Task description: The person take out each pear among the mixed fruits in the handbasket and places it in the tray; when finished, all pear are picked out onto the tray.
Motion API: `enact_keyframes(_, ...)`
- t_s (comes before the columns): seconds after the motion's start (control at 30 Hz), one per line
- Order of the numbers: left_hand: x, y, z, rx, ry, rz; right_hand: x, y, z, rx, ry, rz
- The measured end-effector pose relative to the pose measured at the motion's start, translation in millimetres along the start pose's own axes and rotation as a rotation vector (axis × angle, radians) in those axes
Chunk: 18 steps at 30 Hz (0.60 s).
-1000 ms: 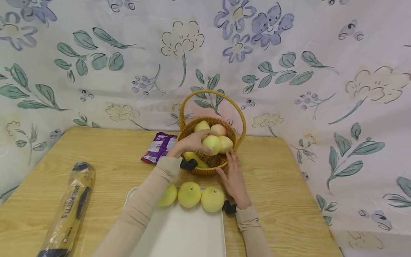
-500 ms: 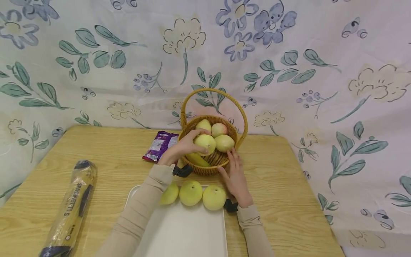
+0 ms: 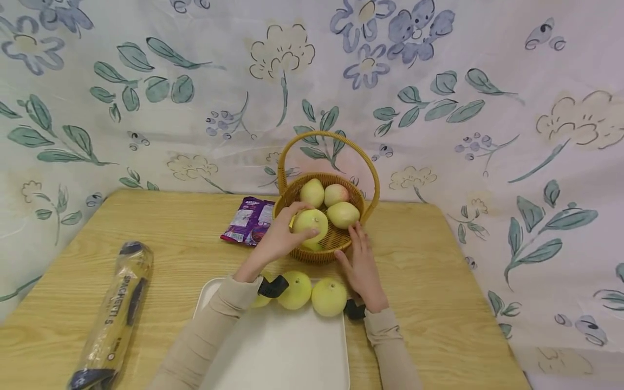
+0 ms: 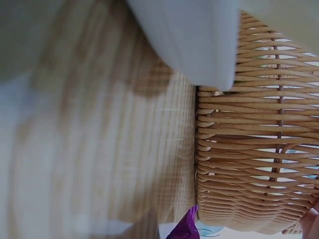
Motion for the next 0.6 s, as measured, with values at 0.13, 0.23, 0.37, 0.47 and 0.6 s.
enact_keyframes(0.13, -2.5, 2.5, -12.5, -0.073, -0.013, 0.035, 2.0, 0.5, 0.7, -0.002, 0.009, 0.007)
enact_keyframes(0.23, -1.9, 6.7, -23.9, -0.129, -0.022, 0.063, 3.3, 0.5, 0.4, 0.004, 0.01, 0.008)
enact_keyframes(0.37, 2.3, 14.3, -40.4, -0.198, -0.021, 0.09, 3.0, 1.9, 0.2, 0.002, 0.001, 0.008)
enact_keyframes(0.47, 6.8, 22.2, -52.0, -0.225, -0.007, 0.085, 2.4, 3.1, 0.6, -0.004, -0.005, 0.005)
enact_keyframes(0.6, 15.9, 37.0, -67.2, -0.245, 0.036, 0.069, 2.1, 2.7, 0.6, -0.001, -0.007, -0.001)
Point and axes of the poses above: each hand's wrist, its own z-axis towards the middle knuckle, its own y-axis out of the back of the hand, x = y × z, the point moved 4 cm from there along z, towards the middle knuckle, and after that the axes turned 3 degrees about -x, right-handed, at the moved point
